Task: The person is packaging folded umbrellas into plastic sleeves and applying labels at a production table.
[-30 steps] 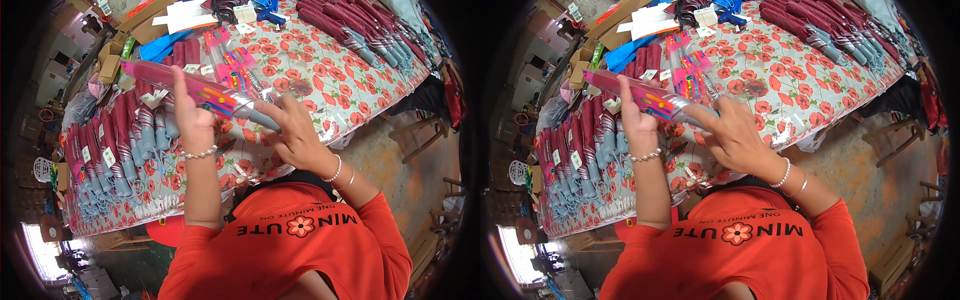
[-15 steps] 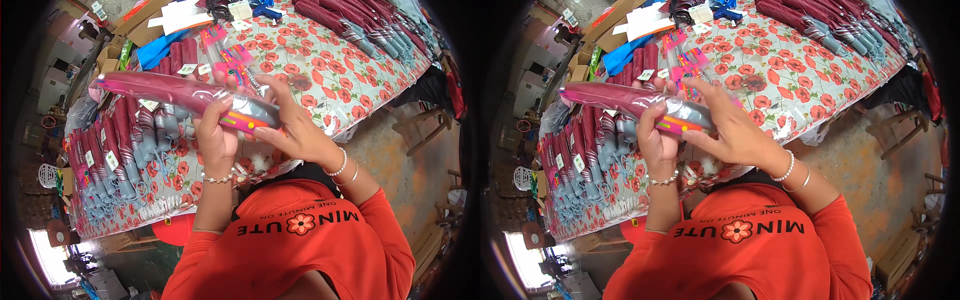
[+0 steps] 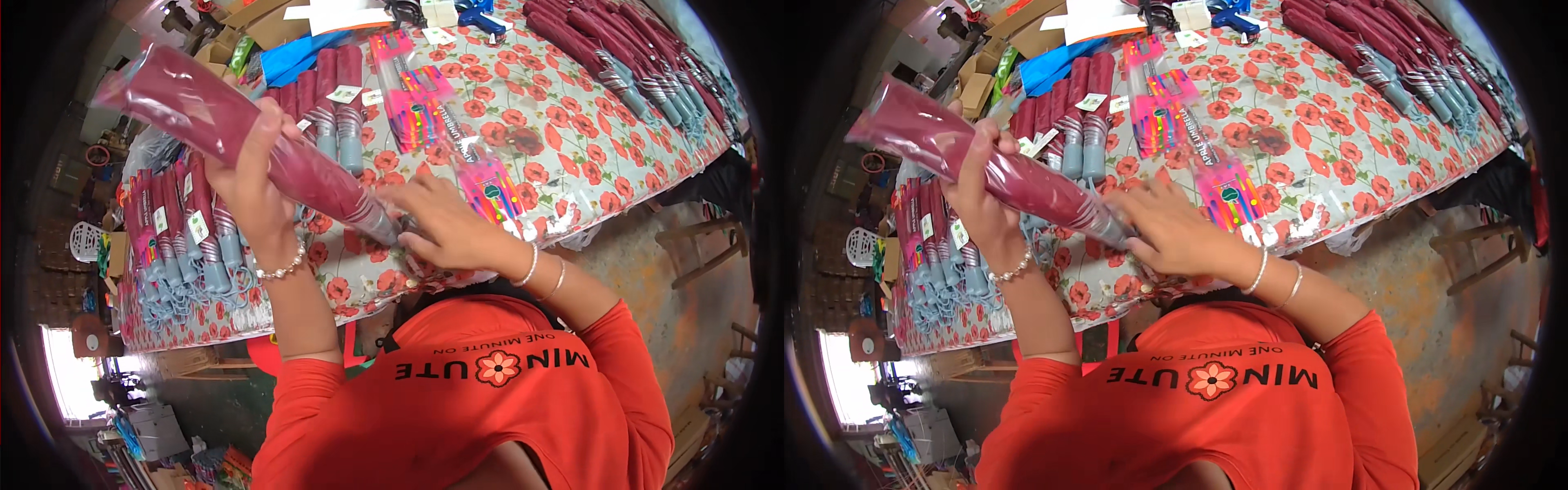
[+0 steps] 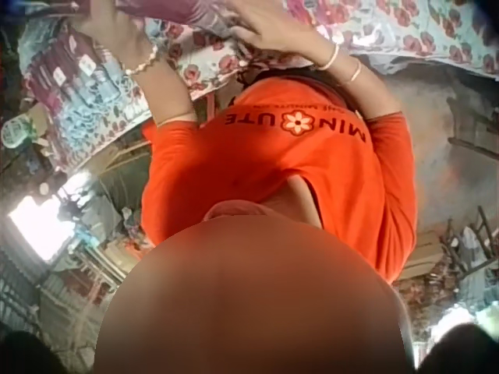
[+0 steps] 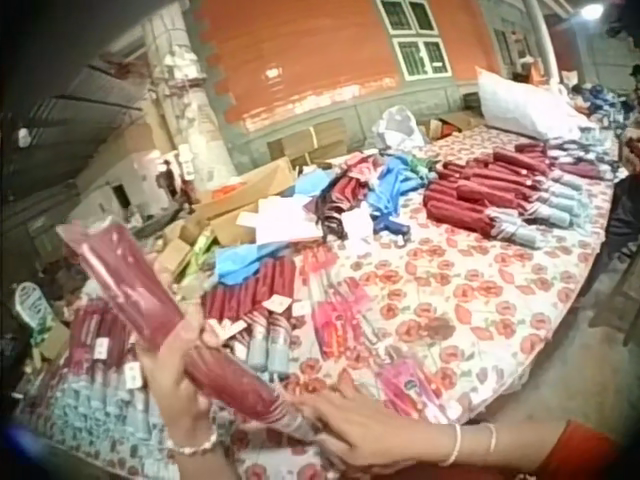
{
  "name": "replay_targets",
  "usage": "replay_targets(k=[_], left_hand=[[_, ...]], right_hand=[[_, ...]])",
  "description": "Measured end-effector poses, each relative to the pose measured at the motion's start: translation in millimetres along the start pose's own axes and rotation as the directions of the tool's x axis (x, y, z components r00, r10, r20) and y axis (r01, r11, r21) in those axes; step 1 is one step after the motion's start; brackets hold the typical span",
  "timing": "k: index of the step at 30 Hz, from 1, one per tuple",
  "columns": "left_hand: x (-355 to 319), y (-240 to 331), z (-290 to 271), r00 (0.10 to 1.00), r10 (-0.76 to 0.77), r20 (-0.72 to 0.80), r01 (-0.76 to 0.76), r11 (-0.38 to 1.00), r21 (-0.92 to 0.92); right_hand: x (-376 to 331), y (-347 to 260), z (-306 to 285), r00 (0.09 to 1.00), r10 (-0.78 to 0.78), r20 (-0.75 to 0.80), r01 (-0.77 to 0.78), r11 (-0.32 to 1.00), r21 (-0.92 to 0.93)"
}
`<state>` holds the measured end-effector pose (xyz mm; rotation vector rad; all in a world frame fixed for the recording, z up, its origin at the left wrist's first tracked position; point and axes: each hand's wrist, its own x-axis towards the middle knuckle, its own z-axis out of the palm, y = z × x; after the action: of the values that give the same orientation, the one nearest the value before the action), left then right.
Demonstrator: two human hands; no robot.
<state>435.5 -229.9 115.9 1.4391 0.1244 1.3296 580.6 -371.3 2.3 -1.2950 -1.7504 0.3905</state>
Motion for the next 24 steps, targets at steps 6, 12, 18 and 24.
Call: replay_targets(k=[6,12,18,24], left_hand=[[-21,-8,16,0.999,0.052,0.007,-0.052,0.999,0.007],[-23,0,2,0.993,0.094,-0.076,-0.090,0.994,0.060],[16,32,-42,0.905,-0.094,-0.414,-0.011,0.969,-0.245],[-1,-11,-15,0.950,-0.216,-0.225,0.156,0.953,-0.258]], right_hand=[[42,12,14,0.999,-0.053,0.007,0.040,0.829,0.558],[52,13,34,0.927,0.169,0.335,-0.344,0.742,0.575],[42,-19,14,0.919,0.225,0.324,-0.371,0.774,0.514],[64,-18,-3,0.942,0.233,0.241,-0.328,0.501,0.801]])
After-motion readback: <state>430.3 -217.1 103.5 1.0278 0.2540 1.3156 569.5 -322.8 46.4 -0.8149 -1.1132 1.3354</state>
